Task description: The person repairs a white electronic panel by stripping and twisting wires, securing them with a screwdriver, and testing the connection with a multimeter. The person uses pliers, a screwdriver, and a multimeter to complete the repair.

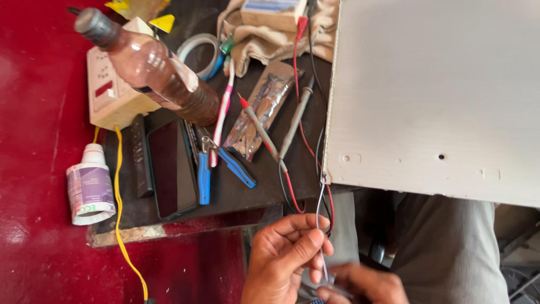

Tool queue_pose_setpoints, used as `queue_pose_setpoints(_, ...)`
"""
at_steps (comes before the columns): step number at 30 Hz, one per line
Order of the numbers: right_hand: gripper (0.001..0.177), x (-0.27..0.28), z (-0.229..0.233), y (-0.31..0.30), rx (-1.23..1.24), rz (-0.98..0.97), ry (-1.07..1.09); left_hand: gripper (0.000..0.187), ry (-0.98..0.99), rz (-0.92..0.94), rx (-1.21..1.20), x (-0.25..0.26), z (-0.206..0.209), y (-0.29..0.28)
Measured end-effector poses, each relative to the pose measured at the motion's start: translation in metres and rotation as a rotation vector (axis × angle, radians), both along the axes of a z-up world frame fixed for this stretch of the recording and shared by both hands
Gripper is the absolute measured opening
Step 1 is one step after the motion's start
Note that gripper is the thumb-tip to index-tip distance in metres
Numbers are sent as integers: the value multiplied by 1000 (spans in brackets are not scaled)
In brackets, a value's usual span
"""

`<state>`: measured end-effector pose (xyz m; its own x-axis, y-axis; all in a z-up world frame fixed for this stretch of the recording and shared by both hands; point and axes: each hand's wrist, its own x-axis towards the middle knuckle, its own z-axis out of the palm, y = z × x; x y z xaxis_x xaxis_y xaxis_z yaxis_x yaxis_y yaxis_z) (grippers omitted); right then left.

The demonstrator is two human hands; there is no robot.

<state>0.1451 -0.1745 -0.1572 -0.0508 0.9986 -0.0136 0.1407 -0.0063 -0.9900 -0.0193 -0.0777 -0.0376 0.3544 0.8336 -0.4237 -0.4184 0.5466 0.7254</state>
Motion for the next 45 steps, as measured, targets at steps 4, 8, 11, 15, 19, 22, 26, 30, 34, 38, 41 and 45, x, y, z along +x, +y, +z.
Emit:
queue_pose_setpoints(4,19,16,-31,1,-6,259,33,28,5,47,47,-10,2,7)
queue_pose_setpoints(8,19,53,-44,8,64,193,12,38,114,31,303,-5,5,5)
queue_pose_setpoints(11,20,78,-38,10,70,43,69,33,379,-181,1013,-7,10,-13)
queue_pose_setpoints(15,24,85,4,16,45,-317,310,33,450,-578,712,-27,2,-12)
queue_pose_setpoints(19,25,74,57,28,-38,-523,131,19,537,-275,517,-56,8,-16)
queue_pose_setpoints(22,24,57,62,24,-60,-543,207,12,538,60,804,-71,13,-13)
queue_pose_setpoints(26,21,29,22,18,-69,-475,468,13,56,408,494,-55,14,-14)
queue_pose_setpoints(30,22,7,-21,21,-226,-328,466,13,-72,589,497,-37,14,-7)
queue_pose_setpoints(34,23,-6,-49,17,-515,-260,340,15,-21,602,441,-32,14,-2)
queue_pose_setpoints(38,19,-14,-57,13,-516,46,92,19,18,553,458,-36,16,-1)
queue_pose_setpoints(41,16,-8,-18,16,-298,148,37,20,38,518,470,-38,17,-2)
queue_pose_setpoints(45,15,0,63,33,65,-102,17,20,161,455,510,-32,22,-8)
